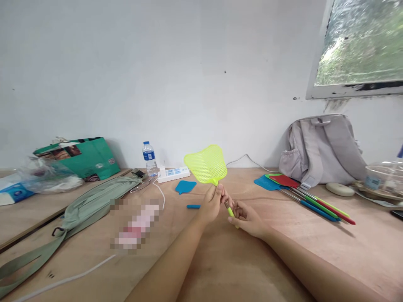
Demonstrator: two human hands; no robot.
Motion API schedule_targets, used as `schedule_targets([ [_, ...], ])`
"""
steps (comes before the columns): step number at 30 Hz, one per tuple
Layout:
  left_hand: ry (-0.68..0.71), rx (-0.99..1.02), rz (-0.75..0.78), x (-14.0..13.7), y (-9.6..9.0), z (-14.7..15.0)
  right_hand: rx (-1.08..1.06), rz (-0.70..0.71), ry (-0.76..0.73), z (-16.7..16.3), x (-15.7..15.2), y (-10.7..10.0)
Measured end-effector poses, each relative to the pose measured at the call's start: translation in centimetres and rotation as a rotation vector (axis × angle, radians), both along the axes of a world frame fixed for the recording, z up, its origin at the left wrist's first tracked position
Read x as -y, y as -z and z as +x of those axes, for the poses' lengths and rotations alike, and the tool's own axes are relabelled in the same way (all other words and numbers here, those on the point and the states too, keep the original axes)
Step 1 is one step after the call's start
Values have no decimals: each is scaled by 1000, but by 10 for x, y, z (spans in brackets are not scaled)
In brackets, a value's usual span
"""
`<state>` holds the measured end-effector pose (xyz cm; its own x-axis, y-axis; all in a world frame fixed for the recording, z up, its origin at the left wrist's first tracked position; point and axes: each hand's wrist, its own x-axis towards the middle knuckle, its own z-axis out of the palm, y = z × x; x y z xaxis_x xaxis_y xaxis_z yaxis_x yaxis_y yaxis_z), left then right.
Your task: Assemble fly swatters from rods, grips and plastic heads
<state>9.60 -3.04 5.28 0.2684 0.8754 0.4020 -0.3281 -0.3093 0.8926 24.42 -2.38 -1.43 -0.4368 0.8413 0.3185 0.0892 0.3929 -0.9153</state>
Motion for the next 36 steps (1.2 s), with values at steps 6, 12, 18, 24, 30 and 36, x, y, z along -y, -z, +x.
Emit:
schedule_targets([
  [6, 146, -101, -138, -5, -22, 14, 86, 52, 18, 1, 3, -2],
  [12, -145, -269, -71, -10, -15, 29, 194, 45, -37, 4, 5, -9],
  [18, -128, -417, 39, -9, -9, 40, 208, 60, -84, 9, 6, -15],
  [24, -147, -475, 50, 1, -8, 52, 204, 30, -87, 16, -4, 3],
  [30, -171, -484, 55, -1, -8, 54, 205, 44, -95, 17, -3, 0],
  [36, -232, -442, 33, -9, -2, 45, 279, 180, -123, 13, 4, -16],
])
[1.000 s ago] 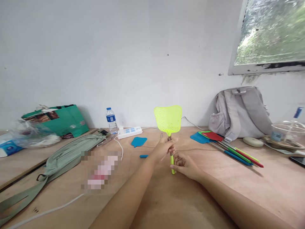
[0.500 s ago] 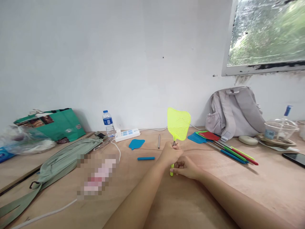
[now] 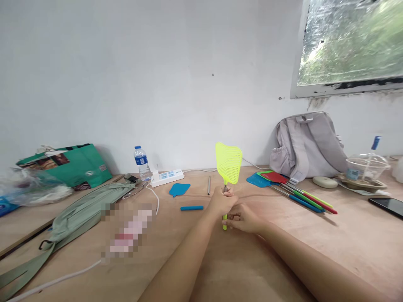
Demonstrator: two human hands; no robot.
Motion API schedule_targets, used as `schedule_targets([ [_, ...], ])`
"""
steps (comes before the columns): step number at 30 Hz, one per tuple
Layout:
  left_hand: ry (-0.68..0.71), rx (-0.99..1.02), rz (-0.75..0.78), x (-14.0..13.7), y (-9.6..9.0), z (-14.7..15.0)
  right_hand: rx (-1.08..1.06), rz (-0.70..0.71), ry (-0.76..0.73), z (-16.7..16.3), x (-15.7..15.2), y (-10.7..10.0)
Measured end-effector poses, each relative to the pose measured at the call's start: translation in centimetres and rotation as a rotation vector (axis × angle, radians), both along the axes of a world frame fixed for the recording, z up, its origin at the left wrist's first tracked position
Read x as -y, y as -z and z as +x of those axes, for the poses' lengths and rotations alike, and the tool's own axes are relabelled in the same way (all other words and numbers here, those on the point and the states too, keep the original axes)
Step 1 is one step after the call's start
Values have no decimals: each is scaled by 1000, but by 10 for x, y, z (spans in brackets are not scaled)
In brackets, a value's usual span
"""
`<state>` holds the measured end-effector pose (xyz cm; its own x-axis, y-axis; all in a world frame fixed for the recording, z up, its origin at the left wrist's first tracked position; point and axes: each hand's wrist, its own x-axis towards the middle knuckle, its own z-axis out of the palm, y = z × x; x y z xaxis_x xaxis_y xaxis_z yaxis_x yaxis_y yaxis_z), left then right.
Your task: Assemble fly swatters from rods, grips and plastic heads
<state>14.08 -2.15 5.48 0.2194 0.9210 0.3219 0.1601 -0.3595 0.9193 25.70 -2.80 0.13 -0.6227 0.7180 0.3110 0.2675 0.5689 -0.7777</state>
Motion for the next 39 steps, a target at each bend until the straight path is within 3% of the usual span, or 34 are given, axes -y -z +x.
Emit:
schedule_targets([
  [7, 12, 41, -42, -5, 4, -10, 45, 107, -16, -4, 2, -4],
  [31, -2, 9, -19, -1, 8, -9, -6, 26, -34, -4, -3, 3],
  [39, -41, 10, -21, -1, 10, -8, 10, 69, 2, -6, 0, 5],
])
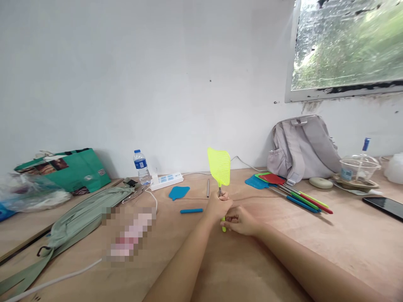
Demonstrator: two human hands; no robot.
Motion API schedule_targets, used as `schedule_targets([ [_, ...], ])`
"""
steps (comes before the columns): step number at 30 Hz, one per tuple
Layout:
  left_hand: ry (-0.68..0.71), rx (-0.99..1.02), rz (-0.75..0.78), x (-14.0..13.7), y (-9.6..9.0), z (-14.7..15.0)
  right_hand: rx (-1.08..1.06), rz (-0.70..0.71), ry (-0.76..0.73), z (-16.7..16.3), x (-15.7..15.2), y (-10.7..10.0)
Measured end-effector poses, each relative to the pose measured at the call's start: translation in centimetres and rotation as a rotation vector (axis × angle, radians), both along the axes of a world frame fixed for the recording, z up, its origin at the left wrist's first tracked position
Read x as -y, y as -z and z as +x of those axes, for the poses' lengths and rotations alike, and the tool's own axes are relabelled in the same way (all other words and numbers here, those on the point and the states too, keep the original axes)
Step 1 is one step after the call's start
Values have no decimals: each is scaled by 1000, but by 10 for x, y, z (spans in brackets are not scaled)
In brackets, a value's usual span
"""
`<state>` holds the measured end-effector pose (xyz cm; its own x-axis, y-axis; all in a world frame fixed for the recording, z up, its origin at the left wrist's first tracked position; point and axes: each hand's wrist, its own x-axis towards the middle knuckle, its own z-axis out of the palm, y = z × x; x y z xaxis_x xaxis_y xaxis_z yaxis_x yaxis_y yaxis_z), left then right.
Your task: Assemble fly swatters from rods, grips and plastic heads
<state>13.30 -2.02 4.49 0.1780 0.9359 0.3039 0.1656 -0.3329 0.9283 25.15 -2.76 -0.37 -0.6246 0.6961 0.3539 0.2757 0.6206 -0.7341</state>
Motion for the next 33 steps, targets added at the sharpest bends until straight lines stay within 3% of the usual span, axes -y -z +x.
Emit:
schedule_targets([
  [5, 61, 89, 10, 1, 5, 0, 40, 98, 77, -1, -1, 2],
  [8, 136, 277, -18, -2, 16, -6, 69, 111, 152, -1, -3, 4],
  [11, 88, 580, -18, -11, 21, -17, 71, 73, 255, 4, -7, 5],
  [15, 18, 892, -6, -23, 16, -36, 66, -20, 269, 20, -15, 4],
  [18, -70, 1070, -30, -30, 14, -49, 100, 20, 346, 38, -23, 3],
  [21, -145, 1067, -57, -34, 18, -53, 112, 74, 431, 52, -30, 3],
  [25, -113, 981, -22, -33, 27, -44, 70, 94, 499, 57, -34, 3],
  [29, -164, 1013, -29, -30, 22, -36, -54, 35, 506, 52, -32, 0],
  [33, -234, 921, 66, -30, 14, -41, -109, -44, 479, 46, -28, -3],
])
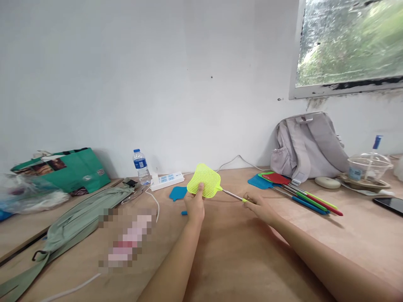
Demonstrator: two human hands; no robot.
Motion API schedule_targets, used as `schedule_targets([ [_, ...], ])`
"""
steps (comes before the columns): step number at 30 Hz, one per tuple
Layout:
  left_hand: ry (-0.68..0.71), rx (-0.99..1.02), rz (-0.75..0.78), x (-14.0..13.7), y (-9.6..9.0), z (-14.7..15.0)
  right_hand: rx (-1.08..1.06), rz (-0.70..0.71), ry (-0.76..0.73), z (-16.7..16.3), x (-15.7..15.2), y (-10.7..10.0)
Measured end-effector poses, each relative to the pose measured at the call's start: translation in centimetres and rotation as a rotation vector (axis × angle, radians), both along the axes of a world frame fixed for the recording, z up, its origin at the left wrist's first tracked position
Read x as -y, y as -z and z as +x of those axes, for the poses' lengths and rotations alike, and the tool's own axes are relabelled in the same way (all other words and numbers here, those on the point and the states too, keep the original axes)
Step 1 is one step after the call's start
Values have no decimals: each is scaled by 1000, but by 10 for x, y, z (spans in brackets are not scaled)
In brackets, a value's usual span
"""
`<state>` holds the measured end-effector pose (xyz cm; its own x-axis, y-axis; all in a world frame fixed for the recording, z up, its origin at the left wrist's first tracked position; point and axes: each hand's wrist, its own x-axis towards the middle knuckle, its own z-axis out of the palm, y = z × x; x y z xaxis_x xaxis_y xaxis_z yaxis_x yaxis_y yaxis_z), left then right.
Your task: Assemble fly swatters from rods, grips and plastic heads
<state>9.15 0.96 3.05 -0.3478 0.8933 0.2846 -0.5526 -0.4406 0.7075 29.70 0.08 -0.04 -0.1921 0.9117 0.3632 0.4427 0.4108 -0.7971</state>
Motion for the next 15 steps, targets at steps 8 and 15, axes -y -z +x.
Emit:
schedule_targets([
  [8, 107, -351, -127, -4, 15, -60, 102, 87, -98, -12, 14, -6],
  [15, -252, -387, -216, -12, 18, -109, 397, 314, 232, 64, -3, 0],
])
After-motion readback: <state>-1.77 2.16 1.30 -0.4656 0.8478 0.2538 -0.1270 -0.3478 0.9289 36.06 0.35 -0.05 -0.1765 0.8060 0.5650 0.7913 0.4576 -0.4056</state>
